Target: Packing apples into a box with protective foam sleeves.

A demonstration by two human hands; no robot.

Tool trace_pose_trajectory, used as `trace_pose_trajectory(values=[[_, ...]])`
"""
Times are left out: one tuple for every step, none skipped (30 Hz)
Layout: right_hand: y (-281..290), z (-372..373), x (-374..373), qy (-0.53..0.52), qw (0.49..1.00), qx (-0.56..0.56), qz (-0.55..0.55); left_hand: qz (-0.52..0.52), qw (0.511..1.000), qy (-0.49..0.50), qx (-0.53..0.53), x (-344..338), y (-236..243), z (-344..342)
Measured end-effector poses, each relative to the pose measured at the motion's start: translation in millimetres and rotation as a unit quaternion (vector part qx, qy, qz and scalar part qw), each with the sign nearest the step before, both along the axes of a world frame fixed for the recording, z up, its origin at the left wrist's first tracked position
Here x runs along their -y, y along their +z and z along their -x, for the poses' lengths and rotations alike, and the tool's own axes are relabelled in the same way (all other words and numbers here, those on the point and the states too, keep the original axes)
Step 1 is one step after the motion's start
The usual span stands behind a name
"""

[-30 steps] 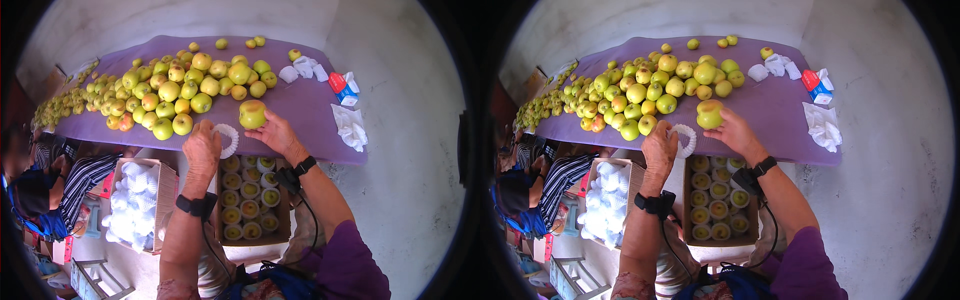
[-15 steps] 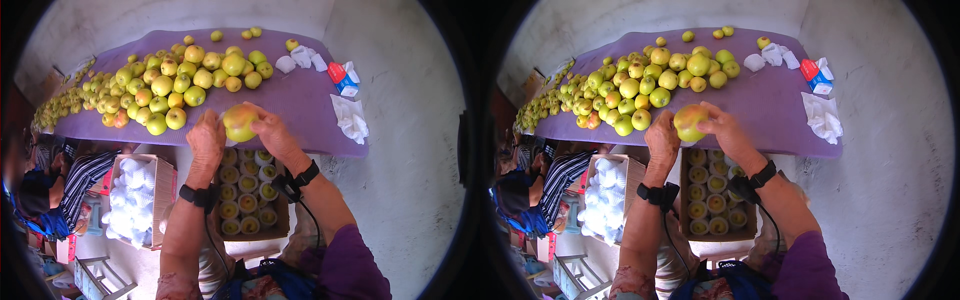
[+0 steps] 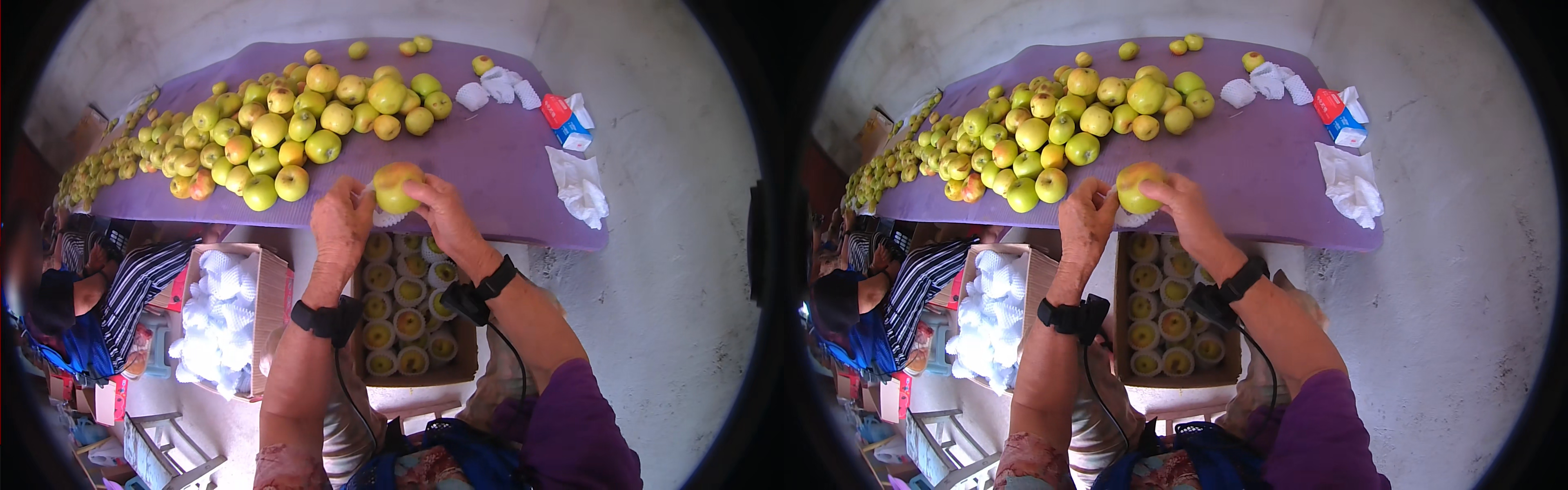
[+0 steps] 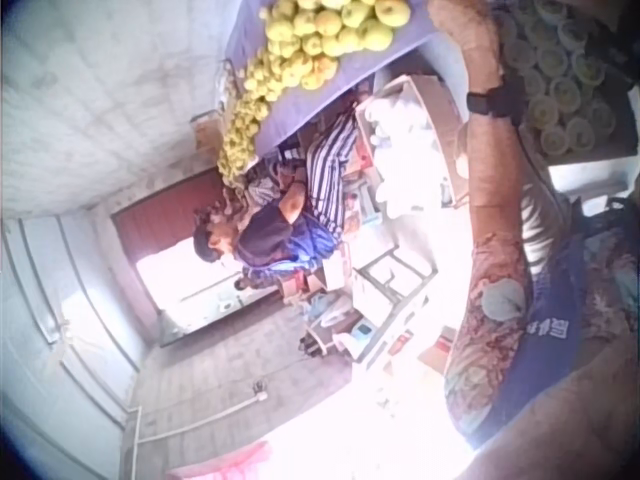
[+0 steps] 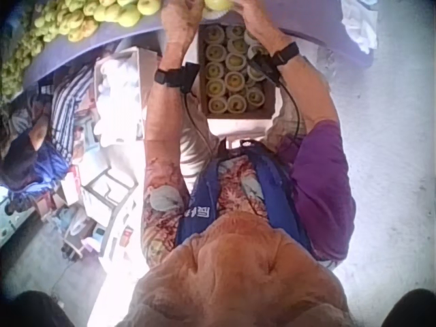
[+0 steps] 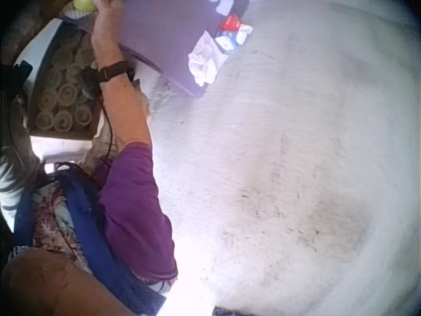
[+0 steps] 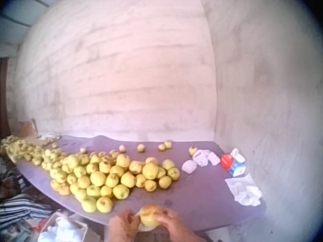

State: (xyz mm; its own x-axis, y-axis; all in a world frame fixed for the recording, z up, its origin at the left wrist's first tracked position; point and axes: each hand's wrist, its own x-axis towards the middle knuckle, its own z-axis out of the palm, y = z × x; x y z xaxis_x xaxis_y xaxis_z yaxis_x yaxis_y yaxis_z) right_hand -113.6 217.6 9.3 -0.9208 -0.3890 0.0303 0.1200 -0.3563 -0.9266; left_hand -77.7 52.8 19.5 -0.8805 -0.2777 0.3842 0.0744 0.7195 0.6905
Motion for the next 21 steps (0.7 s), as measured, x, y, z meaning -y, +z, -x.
trace_pose_trajectory(values=[[-3, 1, 1, -0.038, 0.998, -0.035, -0.042, -0.004, 1.0, -0.004, -0.001, -1, 2, -2], [-2, 0, 3, -0.036, 0.998, -0.034, -0.041, -0.007, 1.0, -0.006, -0.002, 1, 3, -4], [1, -2, 6, -0.05, 0.996, -0.035, -0.059, -0.006, 1.0, -0.004, -0.001, 3, -1, -3], [2, -4, 8, -0.064, 0.994, -0.037, -0.076, -0.042, 0.998, -0.008, -0.038, 5, -8, -1], [0, -2, 9, -0.064, 0.994, -0.037, -0.076, -0.078, 0.994, -0.015, -0.075, 4, -7, -1], [-4, 1, 9, -0.085, 0.987, -0.09, -0.106, -0.077, 0.994, -0.015, -0.075, 4, -5, -1], [-7, 2, 10, -0.105, 0.975, -0.142, -0.135, -0.174, 0.984, -0.017, -0.028, 4, -1, -1], [-7, 1, 11, -0.105, 0.975, -0.142, -0.135, -0.268, 0.963, -0.018, 0.019, 4, 3, -3], [-6, -1, 13, -0.113, 0.968, -0.167, -0.149, -0.268, 0.963, -0.017, 0.02, 3, 4, -4], [-5, -3, 14, -0.12, 0.96, -0.192, -0.162, -0.294, 0.955, -0.018, 0.019, 3, 5, -5], [-4, -4, 14, -0.12, 0.961, -0.192, -0.162, -0.32, 0.947, -0.019, 0.017, 3, 6, -6], [-3, -4, 15, -0.12, 0.961, -0.188, -0.161, -0.32, 0.947, -0.018, 0.017, 3, 1, -4], [-2, -5, 15, -0.119, 0.962, -0.185, -0.159, -0.278, 0.96, -0.012, -0.021, 3, -8, -1], [-2, -6, 14, -0.12, 0.962, -0.185, -0.159, -0.236, 0.97, -0.006, -0.059, 1, -7, 0], [-2, -6, 12, -0.115, 0.966, -0.172, -0.153, -0.236, 0.97, -0.007, -0.058, -1, -6, -1], [-1, -7, 11, -0.11, 0.97, -0.16, -0.148, -0.184, 0.981, -0.001, -0.064, -2, -3, -3], [0, -8, 11, -0.109, 0.97, -0.16, -0.148, -0.131, 0.989, 0.005, -0.069, -4, 3, -6], [2, -9, 10, -0.121, 0.961, -0.189, -0.164, -0.131, 0.989, 0.005, -0.068, -6, 5, -8], [4, -10, 10, -0.132, 0.95, -0.217, -0.18, -0.124, 0.989, 0.007, -0.082, -8, 7, -9], [6, -10, 9, -0.131, 0.95, -0.217, -0.18, -0.117, 0.989, 0.009, -0.095, -9, 8, -10], [7, -10, 8, -0.139, 0.932, -0.266, -0.205, -0.117, 0.989, 0.009, -0.094, -10, 7, -9]])
